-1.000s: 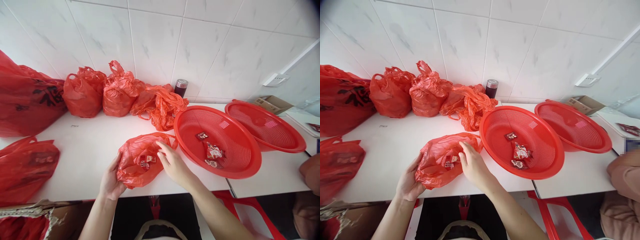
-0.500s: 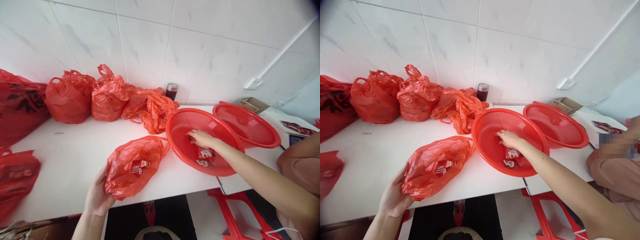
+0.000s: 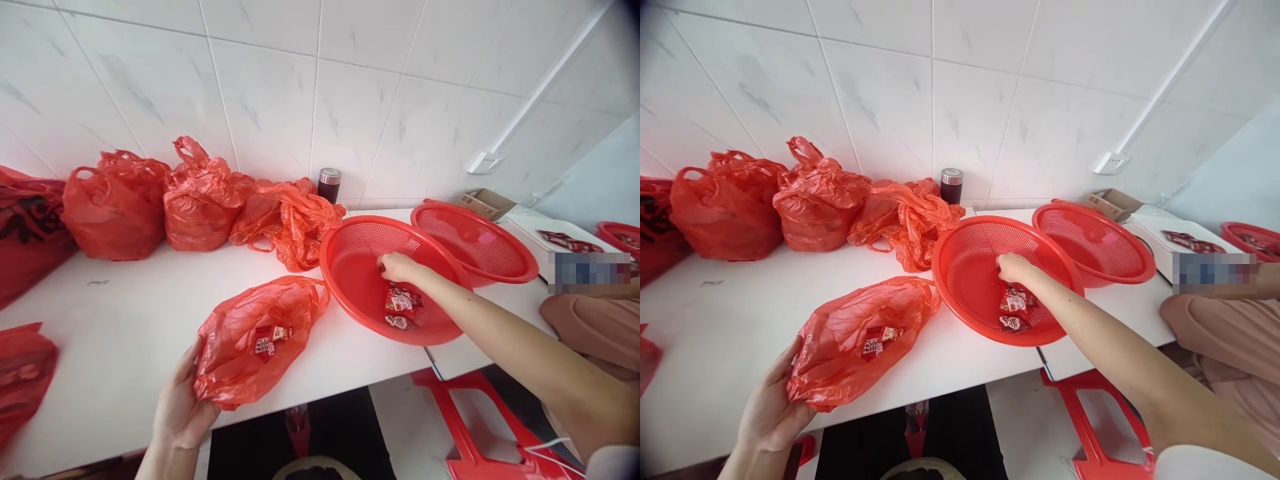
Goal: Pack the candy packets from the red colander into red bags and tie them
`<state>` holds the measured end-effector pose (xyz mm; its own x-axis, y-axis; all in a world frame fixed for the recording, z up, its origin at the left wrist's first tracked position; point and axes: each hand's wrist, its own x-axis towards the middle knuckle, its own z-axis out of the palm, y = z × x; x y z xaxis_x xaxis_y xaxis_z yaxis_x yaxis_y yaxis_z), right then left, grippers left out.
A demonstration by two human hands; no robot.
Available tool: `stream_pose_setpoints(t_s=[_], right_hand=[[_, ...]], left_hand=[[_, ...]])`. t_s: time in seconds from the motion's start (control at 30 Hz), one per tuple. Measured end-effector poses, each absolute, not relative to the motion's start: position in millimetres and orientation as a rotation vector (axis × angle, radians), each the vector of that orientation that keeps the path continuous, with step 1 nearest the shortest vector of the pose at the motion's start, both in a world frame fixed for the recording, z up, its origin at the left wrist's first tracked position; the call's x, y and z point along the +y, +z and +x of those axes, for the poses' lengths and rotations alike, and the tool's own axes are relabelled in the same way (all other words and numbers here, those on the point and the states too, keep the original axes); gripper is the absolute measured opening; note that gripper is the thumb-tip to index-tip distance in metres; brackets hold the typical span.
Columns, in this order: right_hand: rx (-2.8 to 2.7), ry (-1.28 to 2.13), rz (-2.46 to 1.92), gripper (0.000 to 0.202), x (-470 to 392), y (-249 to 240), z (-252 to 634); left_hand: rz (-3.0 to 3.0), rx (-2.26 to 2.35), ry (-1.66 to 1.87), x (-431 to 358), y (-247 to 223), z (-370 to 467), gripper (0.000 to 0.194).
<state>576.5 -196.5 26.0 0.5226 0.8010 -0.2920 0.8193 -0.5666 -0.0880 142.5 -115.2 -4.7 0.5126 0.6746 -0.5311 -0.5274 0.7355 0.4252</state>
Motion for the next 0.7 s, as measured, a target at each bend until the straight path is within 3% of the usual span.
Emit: stream_pose_setpoints(t_s=[0.1,0.2,0.4,0.5,0.6,0.7], right_hand=[[1.473,-0.568,2.814,0.014,-195,34,574],[1.561,-0.799,2.893,0.019,-196,55,567],[2.002,-1.955,2.800,0.020,-200,102,516],[2.136,-2.210,2.535,0.024,-194,106,473],[2.280,-2.032,2.599,0.032,-189,105,450],[2.353,-1.088,2.934,0.033,-195,101,471]], left_hand=[[0.282,0.822,0.787,-117,-1,146,0.034],[0.292,0.839,0.779,-119,2,148,0.033],[0.280,0.811,0.804,-119,-2,151,0.030],[0.276,0.778,0.787,-121,-3,155,0.028],[0.280,0.764,0.782,-124,1,159,0.030],[0.275,0.773,0.795,-125,4,158,0.031]])
